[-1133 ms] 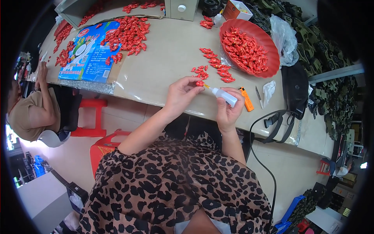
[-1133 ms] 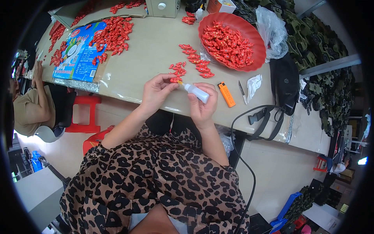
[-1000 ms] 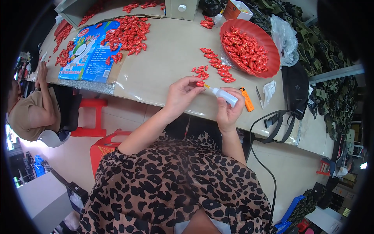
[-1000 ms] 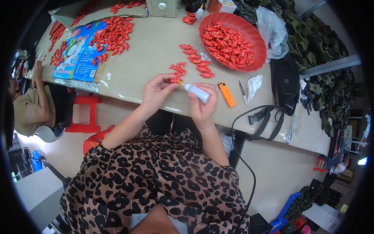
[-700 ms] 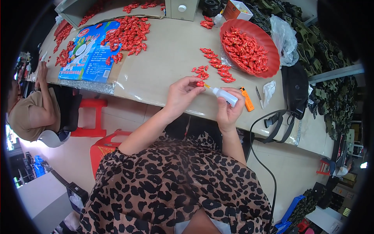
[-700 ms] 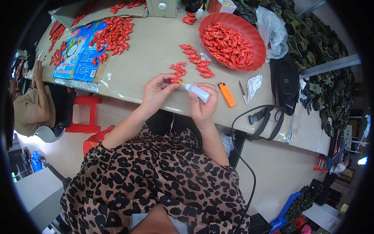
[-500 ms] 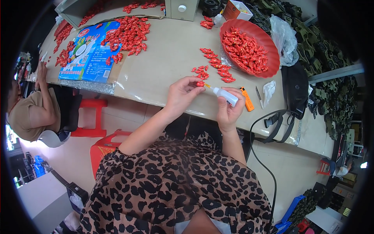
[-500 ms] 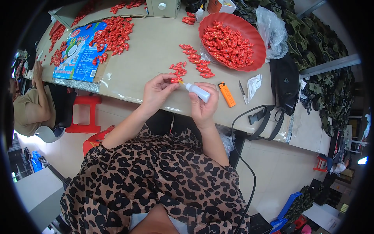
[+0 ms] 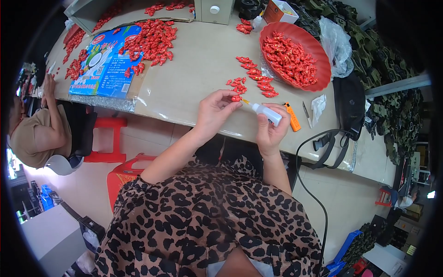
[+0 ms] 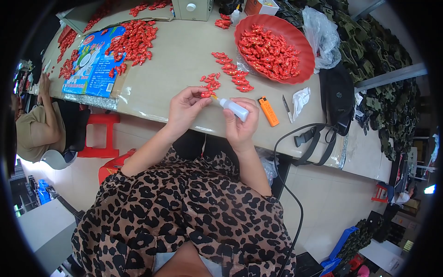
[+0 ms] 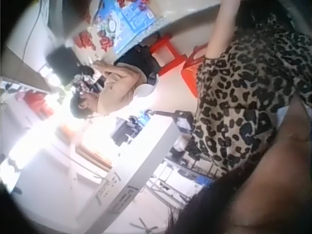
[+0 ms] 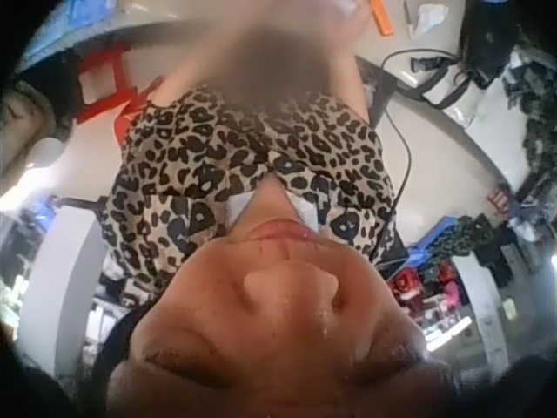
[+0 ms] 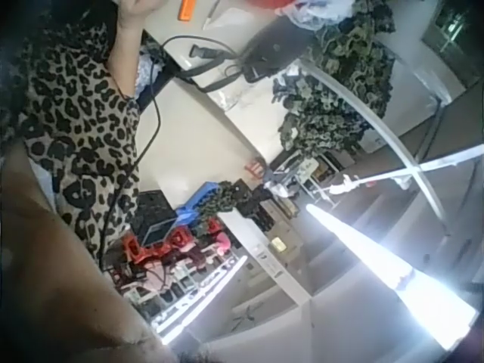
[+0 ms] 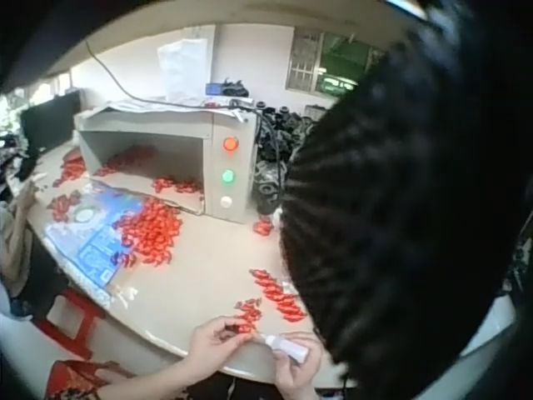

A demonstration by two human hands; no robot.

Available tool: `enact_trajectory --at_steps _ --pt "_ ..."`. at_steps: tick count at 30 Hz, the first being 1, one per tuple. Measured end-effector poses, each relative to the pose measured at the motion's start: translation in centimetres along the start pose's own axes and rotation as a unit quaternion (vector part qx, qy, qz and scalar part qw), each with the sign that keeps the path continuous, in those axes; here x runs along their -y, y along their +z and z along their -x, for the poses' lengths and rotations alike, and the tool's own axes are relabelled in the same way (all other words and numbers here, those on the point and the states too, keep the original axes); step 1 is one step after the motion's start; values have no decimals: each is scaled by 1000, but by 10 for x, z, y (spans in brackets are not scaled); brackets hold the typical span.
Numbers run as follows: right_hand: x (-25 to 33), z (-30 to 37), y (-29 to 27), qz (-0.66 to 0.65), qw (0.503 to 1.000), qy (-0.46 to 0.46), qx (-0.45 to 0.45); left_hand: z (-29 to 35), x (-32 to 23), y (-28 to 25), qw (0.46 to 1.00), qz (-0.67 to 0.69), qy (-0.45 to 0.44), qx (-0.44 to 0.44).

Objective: The person applies glue from a glue bottle to small red plastic components by hand to assemble them.

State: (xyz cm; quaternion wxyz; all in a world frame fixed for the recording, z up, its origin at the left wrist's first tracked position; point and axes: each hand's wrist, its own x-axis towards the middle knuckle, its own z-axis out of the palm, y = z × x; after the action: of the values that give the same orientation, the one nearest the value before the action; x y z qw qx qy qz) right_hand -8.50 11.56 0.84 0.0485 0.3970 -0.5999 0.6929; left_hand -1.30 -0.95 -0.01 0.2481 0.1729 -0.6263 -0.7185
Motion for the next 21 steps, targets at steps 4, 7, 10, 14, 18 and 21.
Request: enact_trajectory --at_steps 4,7,10,14,18,21 --pt "-2 0 -1 -8 1000 -12 -8 -1 1 0 1000 -4 4 1" --pt "-1 1 -4 10 1000 -9 -2 -1 0 2 1000 -16 8 4" --pt "-3 1 -1 -46 997 41 -38 -1 -1 0 1000 -10 -1 -4" --pt "-3 -7 -4 -172 977 90 -91 -1 -3 -3 997 66 12 28" --pt "-4 -11 -9 -288 942 144 -96 -3 -15 -7 987 109 -11 119" --pt "2 -15 -8 -313 933 154 -86 -4 -17 -8 959 224 -91 149"
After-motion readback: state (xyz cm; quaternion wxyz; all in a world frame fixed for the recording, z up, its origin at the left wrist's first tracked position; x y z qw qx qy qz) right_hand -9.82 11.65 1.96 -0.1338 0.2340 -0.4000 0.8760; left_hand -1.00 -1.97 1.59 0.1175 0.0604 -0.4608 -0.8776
